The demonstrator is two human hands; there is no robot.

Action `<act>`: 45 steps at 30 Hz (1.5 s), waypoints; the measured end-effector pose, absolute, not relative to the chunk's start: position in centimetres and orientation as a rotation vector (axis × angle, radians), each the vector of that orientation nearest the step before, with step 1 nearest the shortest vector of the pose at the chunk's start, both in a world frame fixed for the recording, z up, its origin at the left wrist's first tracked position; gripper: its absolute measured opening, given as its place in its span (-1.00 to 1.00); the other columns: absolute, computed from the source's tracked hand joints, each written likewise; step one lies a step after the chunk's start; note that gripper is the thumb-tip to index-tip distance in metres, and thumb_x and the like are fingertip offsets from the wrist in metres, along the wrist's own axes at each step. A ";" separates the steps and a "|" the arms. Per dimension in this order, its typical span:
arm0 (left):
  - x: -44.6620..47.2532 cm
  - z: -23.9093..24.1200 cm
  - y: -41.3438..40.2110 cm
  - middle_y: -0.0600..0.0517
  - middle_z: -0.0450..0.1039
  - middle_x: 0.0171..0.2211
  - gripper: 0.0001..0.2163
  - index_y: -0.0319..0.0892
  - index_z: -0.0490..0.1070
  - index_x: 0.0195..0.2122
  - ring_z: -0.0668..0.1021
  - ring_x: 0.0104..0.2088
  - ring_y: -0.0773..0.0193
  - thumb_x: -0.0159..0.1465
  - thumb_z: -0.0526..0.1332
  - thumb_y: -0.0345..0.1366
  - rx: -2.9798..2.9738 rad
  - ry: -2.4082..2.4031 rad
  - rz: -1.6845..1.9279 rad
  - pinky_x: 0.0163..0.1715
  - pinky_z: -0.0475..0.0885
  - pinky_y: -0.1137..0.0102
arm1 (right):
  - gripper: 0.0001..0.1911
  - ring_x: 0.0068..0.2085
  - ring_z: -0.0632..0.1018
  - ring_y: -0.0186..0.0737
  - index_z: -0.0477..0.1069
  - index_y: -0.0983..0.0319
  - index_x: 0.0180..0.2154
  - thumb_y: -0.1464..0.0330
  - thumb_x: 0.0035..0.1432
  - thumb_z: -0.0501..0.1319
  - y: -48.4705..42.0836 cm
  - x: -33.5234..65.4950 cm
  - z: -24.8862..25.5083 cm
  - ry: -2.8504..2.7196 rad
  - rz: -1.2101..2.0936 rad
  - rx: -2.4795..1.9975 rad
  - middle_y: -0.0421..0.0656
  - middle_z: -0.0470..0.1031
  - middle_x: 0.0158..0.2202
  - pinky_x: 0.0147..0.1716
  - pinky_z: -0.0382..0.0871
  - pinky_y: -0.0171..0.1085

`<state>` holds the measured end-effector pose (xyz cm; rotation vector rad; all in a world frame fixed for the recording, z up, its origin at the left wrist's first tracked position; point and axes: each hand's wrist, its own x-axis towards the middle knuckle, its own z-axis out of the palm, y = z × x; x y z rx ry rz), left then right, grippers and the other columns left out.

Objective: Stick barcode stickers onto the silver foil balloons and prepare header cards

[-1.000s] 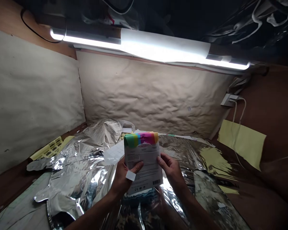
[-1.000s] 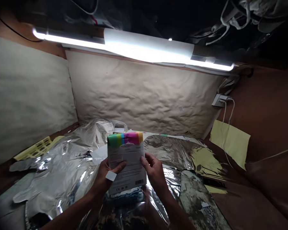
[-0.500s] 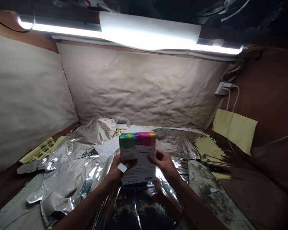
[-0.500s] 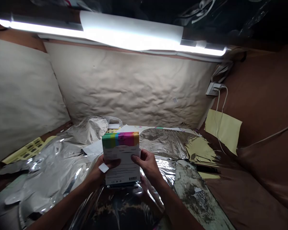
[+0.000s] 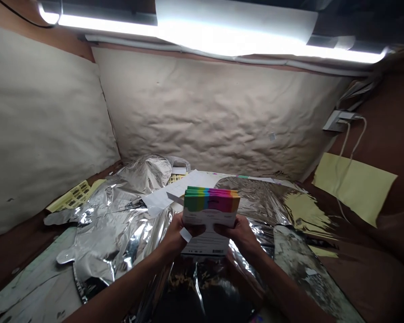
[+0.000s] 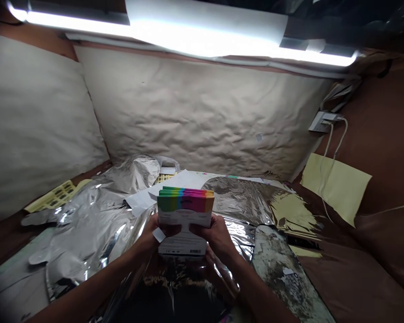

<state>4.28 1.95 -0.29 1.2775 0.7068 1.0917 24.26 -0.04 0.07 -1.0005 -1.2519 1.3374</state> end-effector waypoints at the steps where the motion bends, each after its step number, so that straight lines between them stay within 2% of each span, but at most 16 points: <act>1: 4.3 -0.5 2.0 -0.08 0.59 -0.30 -0.70 -0.24 0.59 -0.23 0.60 -0.19 -0.07 0.01 0.44 -0.25 1.286 0.714 1.096 -0.27 0.52 0.24 | -0.61 -0.28 0.61 -0.02 0.61 0.27 -0.27 0.21 -0.17 0.51 -0.1 24.2 0.1 -1.231 1.339 -0.997 -0.11 0.64 -0.34 -0.23 0.48 -0.11; 8: 4.6 -0.9 2.0 -0.08 0.60 -0.34 -0.76 -0.23 0.62 -0.29 0.60 -0.20 -0.10 0.02 0.44 -0.27 1.283 0.737 1.099 -0.27 0.53 0.21 | -0.64 -0.37 0.61 -0.05 0.62 0.22 -0.27 0.17 -0.13 0.48 -0.8 23.5 -0.4 -1.142 1.343 -0.991 -0.12 0.64 -0.38 -0.33 0.48 -0.14; 11: 4.8 -0.5 1.6 -0.08 0.61 -0.32 -0.75 -0.23 0.63 -0.28 0.62 -0.24 -0.08 0.00 0.45 -0.27 1.222 0.753 1.115 -0.28 0.53 0.22 | -0.63 -0.35 0.61 -0.05 0.62 0.21 -0.25 0.17 -0.13 0.48 -0.8 23.6 -0.5 -1.156 1.326 -0.975 -0.13 0.64 -0.35 -0.32 0.48 -0.15; 15: 5.1 -0.1 1.1 -0.09 0.61 -0.28 -0.71 -0.22 0.63 -0.24 0.61 -0.20 -0.11 0.00 0.45 -0.26 1.203 0.734 1.126 -0.28 0.53 0.22 | -0.67 -0.30 0.61 -0.05 0.60 0.22 -0.29 0.20 -0.13 0.48 -0.9 23.8 -0.6 -1.180 1.329 -0.957 -0.14 0.64 -0.33 -0.29 0.47 -0.16; 17: 5.2 -0.3 1.0 -0.10 0.60 -0.25 -0.69 -0.22 0.62 -0.19 0.60 -0.17 -0.12 0.01 0.45 -0.27 1.185 0.727 1.145 -0.27 0.54 0.21 | -0.67 -0.31 0.60 -0.05 0.58 0.24 -0.29 0.19 -0.09 0.47 -0.9 23.9 -0.6 -1.197 1.347 -0.959 -0.13 0.63 -0.33 -0.30 0.46 -0.17; 21: 5.0 -0.8 1.3 -0.12 0.59 -0.18 -0.64 -0.23 0.58 -0.10 0.59 -0.12 -0.15 0.05 0.42 -0.29 1.158 0.749 1.143 -0.26 0.54 0.19 | -0.57 -0.25 0.60 -0.08 0.44 0.19 -0.11 0.18 0.00 0.43 -0.9 23.7 -0.7 -1.160 1.359 -0.904 -0.13 0.61 -0.20 -0.29 0.47 -0.18; 23: 4.8 -1.0 1.5 -0.12 0.59 -0.17 -0.64 -0.24 0.57 -0.10 0.59 -0.13 -0.14 0.06 0.42 -0.30 1.140 0.763 1.140 -0.27 0.54 0.20 | -0.59 -0.24 0.59 -0.10 0.40 0.17 -0.13 0.17 0.02 0.41 -0.9 23.6 -0.8 -1.110 1.314 -0.849 -0.14 0.61 -0.19 -0.28 0.47 -0.21; 27: 4.5 -1.3 1.6 -0.13 0.60 -0.18 -0.62 -0.25 0.54 -0.03 0.59 -0.14 -0.11 0.10 0.39 -0.32 1.111 0.748 1.173 -0.26 0.54 0.20 | -0.71 -0.25 0.59 -0.11 0.46 0.21 -0.30 0.17 0.04 0.40 -0.9 23.4 -1.0 -1.094 1.222 -0.840 -0.13 0.61 -0.27 -0.24 0.45 -0.21; 33: 4.4 -1.7 1.4 -0.12 0.59 -0.18 -0.62 -0.24 0.54 -0.02 0.60 -0.18 -0.07 0.10 0.40 -0.34 1.145 0.745 1.165 -0.29 0.53 0.23 | -0.68 -0.19 0.58 -0.04 0.54 0.18 -0.16 0.15 0.08 0.37 -1.6 23.4 -0.8 -1.131 1.231 -0.844 -0.12 0.61 -0.21 -0.24 0.47 -0.16; 39: 4.7 -1.7 1.4 -0.11 0.60 -0.21 -0.62 -0.24 0.56 -0.05 0.61 -0.23 -0.07 0.08 0.42 -0.32 1.187 0.731 1.146 -0.30 0.53 0.22 | -0.69 -0.39 0.56 -0.11 0.58 0.18 -0.20 0.17 0.04 0.40 -2.5 23.3 -0.4 -1.131 1.288 -0.896 -0.17 0.61 -0.33 -0.44 0.47 -0.20; 45: 5.2 -0.8 0.6 -0.09 0.60 -0.23 -0.66 -0.21 0.58 -0.12 0.61 -0.23 -0.06 0.05 0.42 -0.32 1.166 0.765 1.148 -0.40 0.52 0.30 | -0.71 -0.33 0.56 -0.13 0.59 0.18 -0.22 0.19 0.02 0.41 -2.1 23.6 -0.8 -1.101 1.314 -0.832 -0.19 0.58 -0.35 -0.33 0.47 -0.19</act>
